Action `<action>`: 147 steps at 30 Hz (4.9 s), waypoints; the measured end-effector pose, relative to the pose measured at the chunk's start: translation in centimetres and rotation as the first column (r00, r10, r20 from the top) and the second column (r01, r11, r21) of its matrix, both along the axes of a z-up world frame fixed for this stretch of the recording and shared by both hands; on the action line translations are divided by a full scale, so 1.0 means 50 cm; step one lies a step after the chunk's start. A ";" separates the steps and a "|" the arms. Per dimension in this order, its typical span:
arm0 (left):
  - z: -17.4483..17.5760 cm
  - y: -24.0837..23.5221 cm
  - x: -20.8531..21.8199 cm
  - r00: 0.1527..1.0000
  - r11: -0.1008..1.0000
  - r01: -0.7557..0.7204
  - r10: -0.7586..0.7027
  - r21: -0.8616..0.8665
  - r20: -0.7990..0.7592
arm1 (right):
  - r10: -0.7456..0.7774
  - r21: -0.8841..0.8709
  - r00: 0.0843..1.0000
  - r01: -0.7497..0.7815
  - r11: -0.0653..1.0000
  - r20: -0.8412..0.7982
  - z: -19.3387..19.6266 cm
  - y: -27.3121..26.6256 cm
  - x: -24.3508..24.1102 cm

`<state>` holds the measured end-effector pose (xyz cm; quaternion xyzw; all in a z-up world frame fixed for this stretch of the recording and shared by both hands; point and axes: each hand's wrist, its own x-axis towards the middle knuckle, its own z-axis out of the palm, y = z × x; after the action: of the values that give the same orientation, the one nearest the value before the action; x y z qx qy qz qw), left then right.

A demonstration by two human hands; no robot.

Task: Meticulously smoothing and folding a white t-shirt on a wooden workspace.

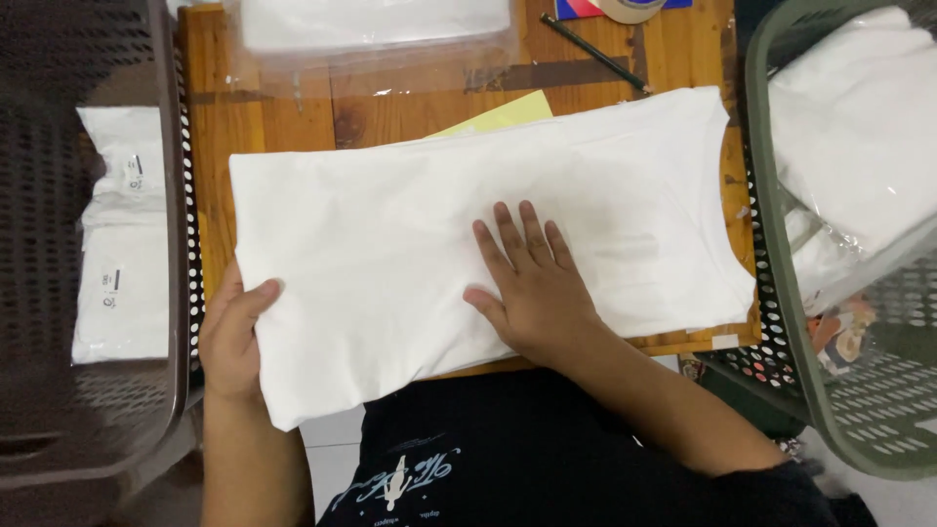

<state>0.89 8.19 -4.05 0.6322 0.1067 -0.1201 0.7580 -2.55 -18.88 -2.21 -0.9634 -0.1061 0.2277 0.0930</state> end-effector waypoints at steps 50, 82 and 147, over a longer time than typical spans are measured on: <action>0.077 -0.487 0.098 0.597 -0.007 0.216 -0.791 0.976 -0.138 | -0.798 0.605 0.600 0.658 0.447 -0.063 0.069 -0.340 0.003; 0.069 -0.582 0.092 0.067 0.059 0.175 -0.997 0.983 0.048 | -0.443 0.164 0.692 0.433 0.886 0.569 -0.060 -0.259 -0.170; 0.053 -0.335 0.106 0.968 0.976 0.131 -0.088 0.174 -0.235 | -0.813 0.497 0.534 0.783 0.373 -0.231 0.056 -0.302 0.067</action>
<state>6.18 -8.58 -1.42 0.6882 0.1679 -0.2221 0.6699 0.82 -33.97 0.58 -0.8284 0.3092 0.0882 0.4586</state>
